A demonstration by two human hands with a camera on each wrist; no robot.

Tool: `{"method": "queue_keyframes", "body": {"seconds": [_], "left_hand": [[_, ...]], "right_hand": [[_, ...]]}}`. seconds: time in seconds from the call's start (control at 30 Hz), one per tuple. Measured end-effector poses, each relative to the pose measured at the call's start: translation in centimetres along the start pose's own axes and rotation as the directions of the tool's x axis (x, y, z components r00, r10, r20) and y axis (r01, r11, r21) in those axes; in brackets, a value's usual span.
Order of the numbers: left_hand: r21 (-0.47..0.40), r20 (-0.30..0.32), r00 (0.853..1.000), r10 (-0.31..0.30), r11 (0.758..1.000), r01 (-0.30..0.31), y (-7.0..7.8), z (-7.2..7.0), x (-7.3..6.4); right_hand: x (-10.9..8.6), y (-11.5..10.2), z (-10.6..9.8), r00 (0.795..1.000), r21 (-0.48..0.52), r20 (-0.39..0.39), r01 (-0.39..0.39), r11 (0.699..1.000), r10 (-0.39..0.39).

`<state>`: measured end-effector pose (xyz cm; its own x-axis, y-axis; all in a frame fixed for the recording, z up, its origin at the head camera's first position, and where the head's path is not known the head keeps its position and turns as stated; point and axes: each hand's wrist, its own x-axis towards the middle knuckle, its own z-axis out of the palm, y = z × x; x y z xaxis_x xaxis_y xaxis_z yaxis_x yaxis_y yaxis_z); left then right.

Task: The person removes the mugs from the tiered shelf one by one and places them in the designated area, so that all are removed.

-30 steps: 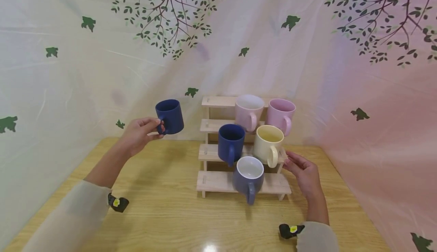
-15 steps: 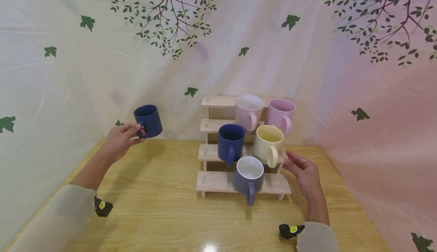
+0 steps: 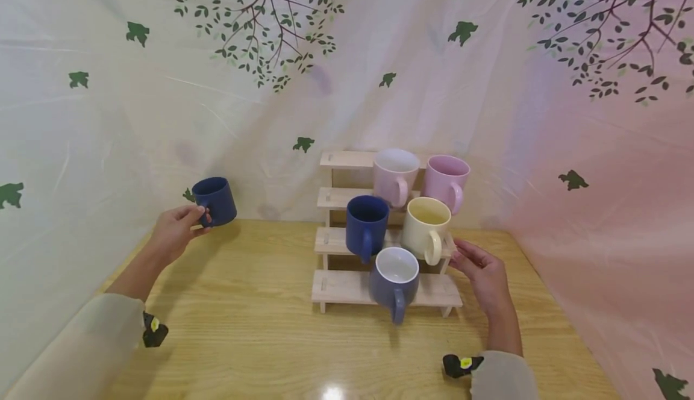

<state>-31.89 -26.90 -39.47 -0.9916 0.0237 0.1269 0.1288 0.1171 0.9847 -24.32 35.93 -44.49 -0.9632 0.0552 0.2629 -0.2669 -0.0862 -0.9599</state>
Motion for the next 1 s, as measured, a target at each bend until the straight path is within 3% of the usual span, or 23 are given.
{"method": "queue_keyframes", "body": {"seconds": [0.47, 0.57, 1.0], "left_hand": [[0.074, -0.076, 0.996, -0.052, 0.996, 0.057, -3.6, -2.2, 0.6], [0.063, -0.09, 0.994, -0.06, 0.996, 0.066, -3.7, -2.4, 0.2], [0.131, -0.073, 0.996, -0.059, 0.989, 0.068, -6.0, -4.3, -0.4]], "right_hand": [[0.0, 0.0, 0.0, 1.0, 0.014, 0.005, 0.01, 1.0, -0.01], [0.0, 0.1, -0.1, 1.0, 0.014, 0.01, 0.012, 1.0, -0.012], [-0.1, 0.1, -0.4, 1.0, 0.009, 0.016, 0.021, 1.0, -0.021]]}}
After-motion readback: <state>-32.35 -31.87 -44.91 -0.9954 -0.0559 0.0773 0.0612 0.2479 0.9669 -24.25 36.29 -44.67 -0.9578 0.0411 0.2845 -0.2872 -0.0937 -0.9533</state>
